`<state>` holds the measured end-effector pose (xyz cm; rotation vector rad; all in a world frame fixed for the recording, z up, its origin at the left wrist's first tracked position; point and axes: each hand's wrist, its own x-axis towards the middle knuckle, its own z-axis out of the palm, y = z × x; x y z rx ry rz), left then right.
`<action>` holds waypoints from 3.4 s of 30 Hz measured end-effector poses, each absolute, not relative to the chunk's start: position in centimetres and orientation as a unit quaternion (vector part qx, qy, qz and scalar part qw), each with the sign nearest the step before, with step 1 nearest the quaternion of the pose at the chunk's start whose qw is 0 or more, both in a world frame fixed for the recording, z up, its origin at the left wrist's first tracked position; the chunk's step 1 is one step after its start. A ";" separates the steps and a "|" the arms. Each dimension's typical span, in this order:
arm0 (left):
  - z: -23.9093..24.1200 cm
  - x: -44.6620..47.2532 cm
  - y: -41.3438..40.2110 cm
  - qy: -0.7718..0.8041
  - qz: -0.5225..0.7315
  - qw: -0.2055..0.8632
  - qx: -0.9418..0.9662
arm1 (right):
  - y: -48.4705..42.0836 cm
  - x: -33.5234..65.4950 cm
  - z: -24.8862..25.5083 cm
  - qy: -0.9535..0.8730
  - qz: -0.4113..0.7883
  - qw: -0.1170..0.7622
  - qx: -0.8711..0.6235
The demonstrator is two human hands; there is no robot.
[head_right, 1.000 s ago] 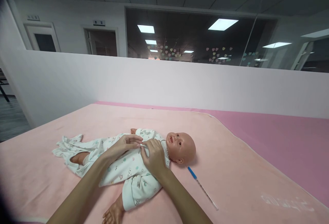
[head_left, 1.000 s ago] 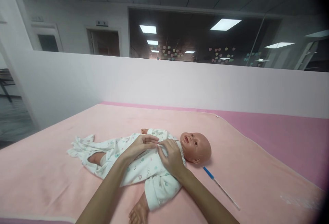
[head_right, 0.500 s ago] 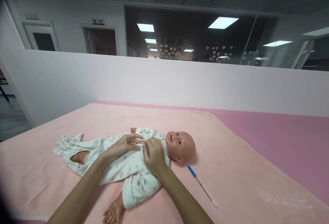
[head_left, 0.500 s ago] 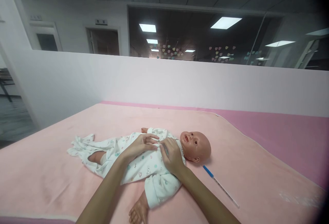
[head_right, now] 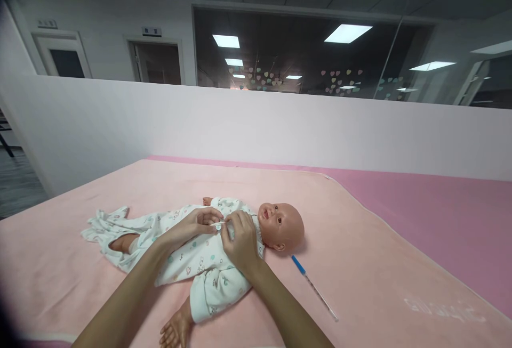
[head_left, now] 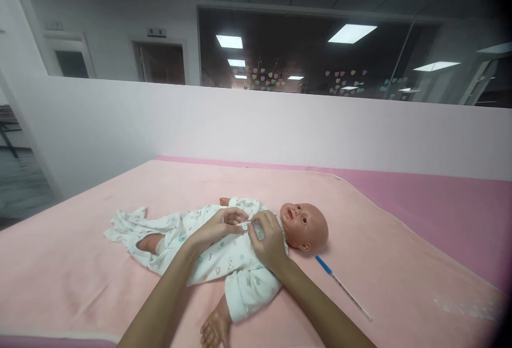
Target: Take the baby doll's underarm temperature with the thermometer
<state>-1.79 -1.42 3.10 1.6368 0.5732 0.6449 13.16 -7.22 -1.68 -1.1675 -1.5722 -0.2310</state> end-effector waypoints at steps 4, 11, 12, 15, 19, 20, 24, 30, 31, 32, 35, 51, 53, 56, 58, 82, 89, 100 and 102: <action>3.1 -1.7 -1.5 0.240 0.283 0.603 0.706 | -7.6 13.1 -1.5 -0.677 -0.133 0.540 -0.483; 3.0 -1.7 -1.3 0.249 0.289 0.598 0.705 | -7.5 13.0 -1.4 -0.691 -0.173 0.517 -0.475; 3.0 -1.7 -1.3 0.247 0.289 0.600 0.704 | -7.5 13.0 -1.5 -0.692 -0.172 0.518 -0.472; 3.0 -1.8 -1.2 0.234 0.288 0.600 0.709 | -7.4 13.1 -1.7 -0.691 -0.169 0.525 -0.468; 2.9 -1.8 -1.2 0.237 0.295 0.579 0.722 | -7.3 13.0 -1.9 -0.690 -0.169 0.532 -0.461; 2.9 -1.7 -1.2 0.245 0.301 0.569 0.725 | -7.2 13.0 -2.0 -0.691 -0.170 0.532 -0.459; 2.8 -1.5 -1.2 0.267 0.311 0.529 0.743 | -7.1 13.0 -2.1 -0.696 -0.169 0.521 -0.465; 3.2 -2.2 -1.1 0.265 0.293 0.503 0.768 | -7.2 13.0 -1.8 -0.697 -0.151 0.509 -0.482; 3.4 -2.6 -1.0 0.266 0.276 0.504 0.774 | -7.2 13.0 -1.7 -0.698 -0.146 0.507 -0.484; 3.6 -3.0 -0.9 0.269 0.257 0.507 0.778 | -7.2 13.0 -1.7 -0.700 -0.140 0.505 -0.485; 4.0 -4.4 -0.4 0.281 0.219 0.523 0.774 | -7.3 13.1 -1.7 -0.714 -0.124 0.495 -0.479; 3.1 -6.0 0.6 0.240 0.211 0.531 0.785 | -6.3 10.8 -0.4 -0.799 -0.157 0.387 -0.432; 3.2 -6.0 0.4 0.228 0.202 0.546 0.781 | -6.3 10.4 -0.6 -0.801 -0.164 0.386 -0.426; 3.3 -5.9 0.2 0.225 0.195 0.557 0.776 | -6.4 10.3 -1.0 -0.802 -0.154 0.392 -0.424; 3.3 -5.9 0.2 0.229 0.195 0.558 0.773 | -6.5 10.4 -1.2 -0.798 -0.140 0.400 -0.429; 2.9 -5.5 0.8 0.237 0.220 0.571 0.754 | -7.3 10.8 -1.3 -0.800 -0.125 0.416 -0.413; 3.0 -5.4 0.7 0.259 0.249 0.569 0.740 | -7.0 10.9 -1.5 -0.790 -0.138 0.446 -0.398; 3.2 -5.5 0.4 0.247 0.243 0.567 0.747 | -6.9 10.8 -1.7 -0.762 -0.181 0.450 -0.429; 3.2 -5.5 0.4 0.239 0.243 0.570 0.748 | -6.9 10.8 -1.8 -0.758 -0.187 0.451 -0.432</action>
